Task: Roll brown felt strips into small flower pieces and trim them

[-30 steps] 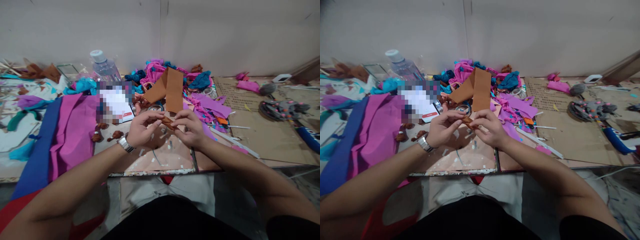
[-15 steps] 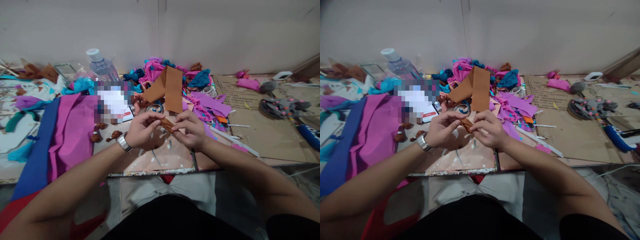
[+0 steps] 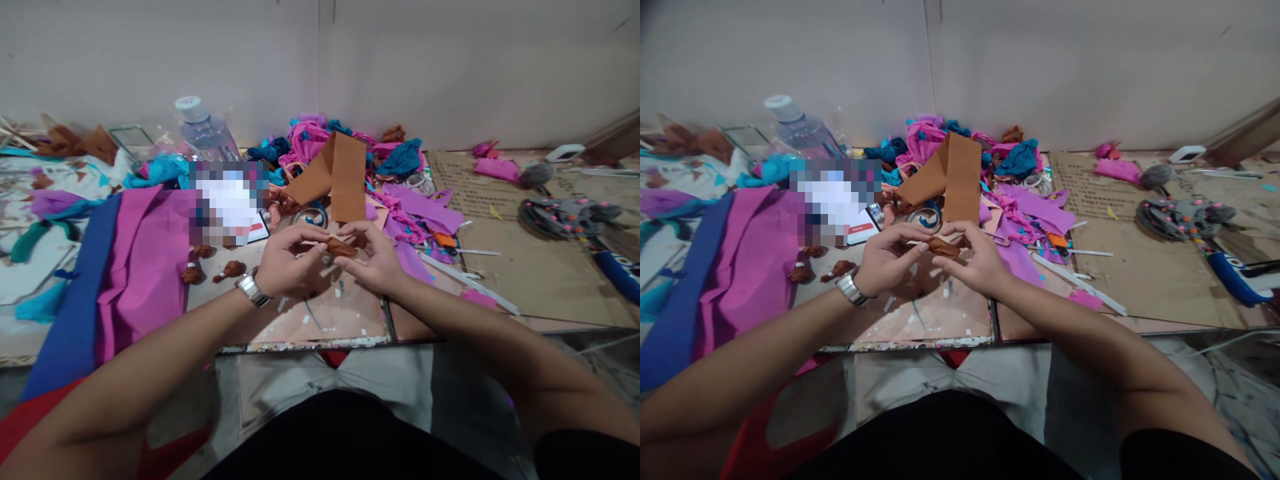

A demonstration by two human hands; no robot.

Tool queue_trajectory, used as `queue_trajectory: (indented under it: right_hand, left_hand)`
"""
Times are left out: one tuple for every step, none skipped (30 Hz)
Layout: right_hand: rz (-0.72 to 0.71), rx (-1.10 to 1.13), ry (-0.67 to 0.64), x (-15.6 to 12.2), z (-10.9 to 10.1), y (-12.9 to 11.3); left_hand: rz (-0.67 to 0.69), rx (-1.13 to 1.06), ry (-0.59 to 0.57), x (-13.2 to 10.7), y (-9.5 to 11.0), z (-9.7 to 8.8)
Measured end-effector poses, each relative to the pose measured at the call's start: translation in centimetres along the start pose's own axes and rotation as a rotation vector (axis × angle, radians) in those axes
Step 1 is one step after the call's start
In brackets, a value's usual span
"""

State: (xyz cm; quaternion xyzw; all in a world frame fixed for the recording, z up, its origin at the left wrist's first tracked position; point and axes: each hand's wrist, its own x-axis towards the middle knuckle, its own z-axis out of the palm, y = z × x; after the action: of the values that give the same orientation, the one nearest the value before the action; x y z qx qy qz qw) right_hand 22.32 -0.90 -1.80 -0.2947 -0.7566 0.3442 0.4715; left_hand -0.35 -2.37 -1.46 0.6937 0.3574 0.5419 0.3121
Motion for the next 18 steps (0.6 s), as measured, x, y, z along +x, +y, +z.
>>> queue_trajectory:
  right_hand:
    - [0.035, 0.023, -0.005, -0.08, 0.14, 0.05]
    - [0.054, 0.028, -0.010, -0.12, 0.23, 0.06]
    - [0.060, 0.019, -0.012, -0.13, 0.27, 0.02]
    - [0.051, 0.000, -0.010, -0.10, 0.28, -0.05]
    - [0.032, -0.026, -0.001, -0.05, 0.26, -0.14]
    - [0.007, -0.049, 0.008, 0.02, 0.23, -0.24]
    - [-0.019, -0.064, 0.015, 0.10, 0.20, -0.33]
    - [-0.042, -0.070, 0.023, 0.17, 0.16, -0.42]
    - [-0.062, -0.075, 0.026, 0.24, 0.13, -0.49]
    - [-0.075, -0.082, 0.025, 0.29, 0.10, -0.54]
    - [-0.084, -0.090, 0.020, 0.33, 0.07, -0.57]
    - [-0.095, -0.098, 0.014, 0.35, 0.05, -0.59]
    - [-0.107, -0.106, 0.007, 0.36, 0.03, -0.60]
    - [-0.121, -0.115, 0.000, 0.37, 0.02, -0.59]
    - [-0.135, -0.123, -0.007, 0.37, 0.01, -0.58]
    - [-0.149, -0.130, -0.011, 0.38, 0.01, -0.57]
    - [-0.161, -0.135, -0.017, 0.40, 0.01, -0.55]
    - [-0.168, -0.138, -0.020, 0.42, 0.02, -0.52]
  left_hand:
    - [0.023, 0.018, -0.008, -0.04, 0.09, 0.05]
    - [0.039, 0.035, -0.017, -0.08, 0.21, 0.09]
    - [0.050, 0.049, -0.026, -0.11, 0.32, 0.12]
    - [0.056, 0.061, -0.033, -0.13, 0.42, 0.14]
    - [0.057, 0.066, -0.040, -0.15, 0.49, 0.15]
    - [0.057, 0.068, -0.046, -0.17, 0.54, 0.15]
    - [0.059, 0.067, -0.049, -0.19, 0.55, 0.15]
    - [0.062, 0.064, -0.050, -0.21, 0.56, 0.14]
    - [0.067, 0.059, -0.051, -0.21, 0.55, 0.13]
    - [0.074, 0.056, -0.054, -0.22, 0.56, 0.11]
    - [0.079, 0.054, -0.058, -0.21, 0.58, 0.09]
    - [0.080, 0.053, -0.064, -0.20, 0.60, 0.07]
    - [0.079, 0.054, -0.073, -0.19, 0.63, 0.04]
    - [0.077, 0.056, -0.082, -0.17, 0.66, 0.01]
    - [0.079, 0.062, -0.089, -0.15, 0.66, -0.01]
    - [0.083, 0.065, -0.091, -0.15, 0.64, -0.03]
    - [0.082, 0.063, -0.089, -0.17, 0.60, -0.03]
    - [0.073, 0.055, -0.085, -0.20, 0.54, -0.02]
